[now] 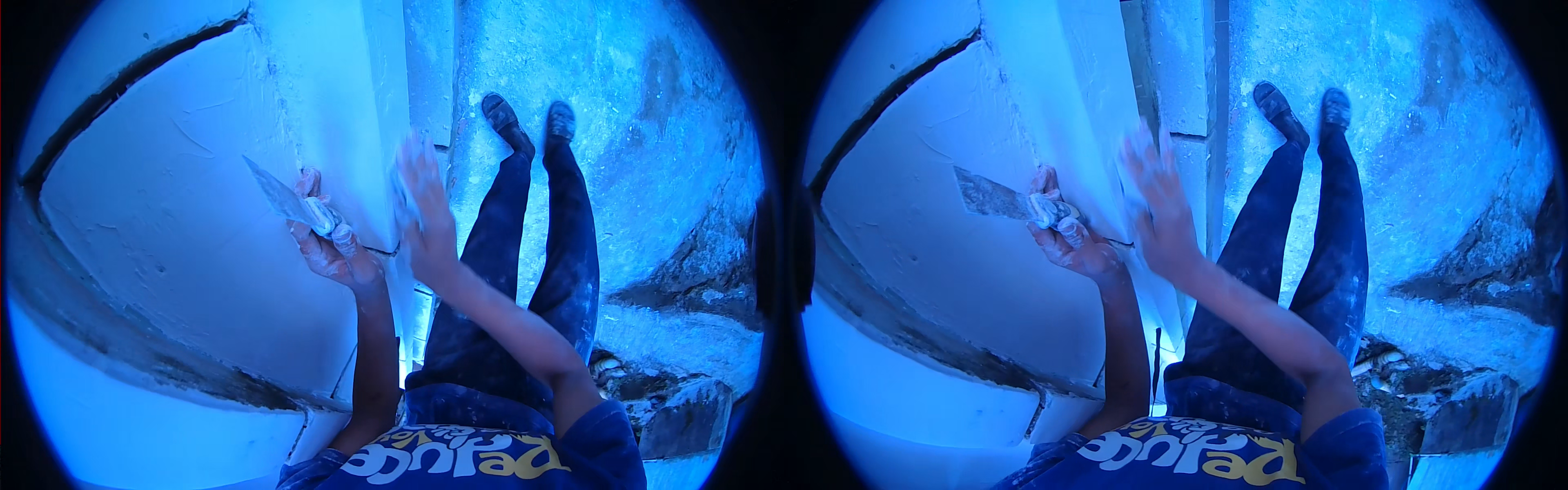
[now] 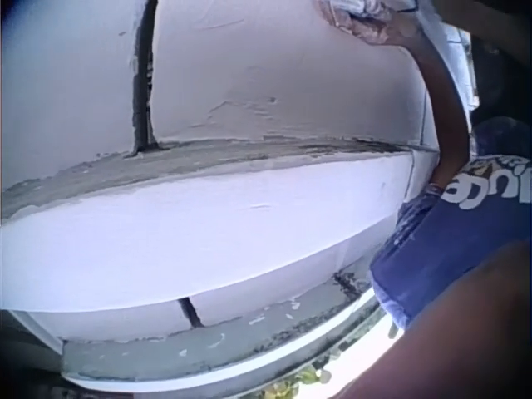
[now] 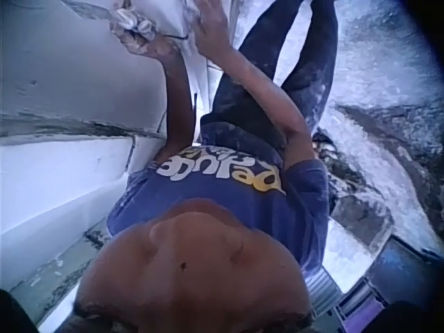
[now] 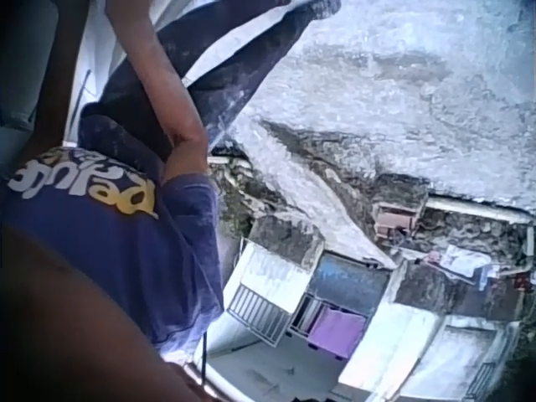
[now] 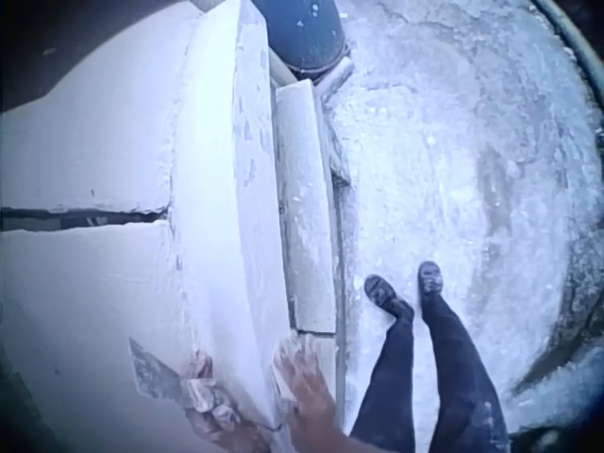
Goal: The person is using a putty knife and a cloth to patch or smooth out a gap or crack in a white wall structure.
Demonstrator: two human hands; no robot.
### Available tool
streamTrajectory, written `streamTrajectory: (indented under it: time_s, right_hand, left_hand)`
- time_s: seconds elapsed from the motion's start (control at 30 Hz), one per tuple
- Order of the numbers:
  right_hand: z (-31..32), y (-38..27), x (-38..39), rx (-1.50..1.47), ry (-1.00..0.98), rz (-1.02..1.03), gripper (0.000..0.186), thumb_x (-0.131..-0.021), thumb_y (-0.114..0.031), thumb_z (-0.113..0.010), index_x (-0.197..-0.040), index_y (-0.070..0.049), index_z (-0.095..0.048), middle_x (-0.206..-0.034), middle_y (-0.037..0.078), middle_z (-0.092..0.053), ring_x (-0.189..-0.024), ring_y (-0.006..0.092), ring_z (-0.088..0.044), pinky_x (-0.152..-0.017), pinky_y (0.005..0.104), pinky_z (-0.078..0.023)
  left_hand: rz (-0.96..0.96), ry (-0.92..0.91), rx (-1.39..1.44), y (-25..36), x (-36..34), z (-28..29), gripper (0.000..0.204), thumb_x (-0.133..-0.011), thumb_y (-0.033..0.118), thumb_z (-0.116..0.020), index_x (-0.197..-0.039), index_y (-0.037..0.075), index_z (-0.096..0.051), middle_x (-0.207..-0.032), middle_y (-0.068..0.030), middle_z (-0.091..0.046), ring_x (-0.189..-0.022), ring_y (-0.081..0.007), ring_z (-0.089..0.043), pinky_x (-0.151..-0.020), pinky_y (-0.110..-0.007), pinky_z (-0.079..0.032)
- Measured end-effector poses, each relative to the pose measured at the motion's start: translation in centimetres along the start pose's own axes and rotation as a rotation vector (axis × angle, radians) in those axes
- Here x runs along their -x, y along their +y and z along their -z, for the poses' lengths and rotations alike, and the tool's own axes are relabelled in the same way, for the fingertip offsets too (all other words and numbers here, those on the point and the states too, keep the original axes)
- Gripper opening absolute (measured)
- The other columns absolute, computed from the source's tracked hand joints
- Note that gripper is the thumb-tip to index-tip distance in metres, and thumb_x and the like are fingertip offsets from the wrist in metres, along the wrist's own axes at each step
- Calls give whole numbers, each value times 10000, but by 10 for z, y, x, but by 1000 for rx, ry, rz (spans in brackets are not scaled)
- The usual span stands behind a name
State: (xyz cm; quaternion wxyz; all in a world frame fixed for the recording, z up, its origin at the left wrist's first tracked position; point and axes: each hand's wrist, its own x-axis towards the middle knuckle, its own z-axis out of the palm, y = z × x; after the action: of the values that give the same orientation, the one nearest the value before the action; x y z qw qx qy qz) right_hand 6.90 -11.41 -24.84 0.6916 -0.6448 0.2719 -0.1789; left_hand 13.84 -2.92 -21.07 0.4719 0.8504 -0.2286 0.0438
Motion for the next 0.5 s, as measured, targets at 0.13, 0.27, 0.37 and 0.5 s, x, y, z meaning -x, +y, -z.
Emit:
streamTrajectory:
  time_s: [0.13,0.27,0.37,0.5]
  right_hand:
    - [3,-3,-1,-219,-32,-135,623,-911,29,-470,-1522,-92,-445,-1615,207,-326,-1519,462,-185,-1217,542,-209]
    - [15,16,-71,-41,10,56,518,-1019,-117,-409,-1528,-21,-412,-1613,221,-325,-1521,420,-225,-1216,506,-234]
    - [5,2,-17,-178,12,-3,742,-796,126,-424,-1498,-106,-487,-1605,200,-350,-1516,443,-218,-1222,542,-208]
    - [0,0,13,-105,-67,-36,749,-796,119,-425,-1507,-108,-476,-1610,192,-343,-1514,445,-220,-1224,553,-190]
  left_hand:
    - [-7,26,26,-3,-2,-3,466,-1013,333,-560,-1376,51,-485,-1354,-232,-529,-1289,-390,-514,-1107,-552,-397]
    - [8,17,40,2,-6,-4,467,-1007,340,-570,-1340,20,-504,-1340,-231,-538,-1278,-383,-520,-1111,-536,-396]
    - [23,1,-54,2,-6,-3,466,-1005,345,-581,-1316,5,-515,-1346,-232,-536,-1279,-368,-526,-1099,-502,-404]
    - [0,31,-12,-2,-8,-5,467,-1006,343,-585,-1309,-5,-515,-1357,-228,-535,-1289,-355,-524,-1072,-468,-415]
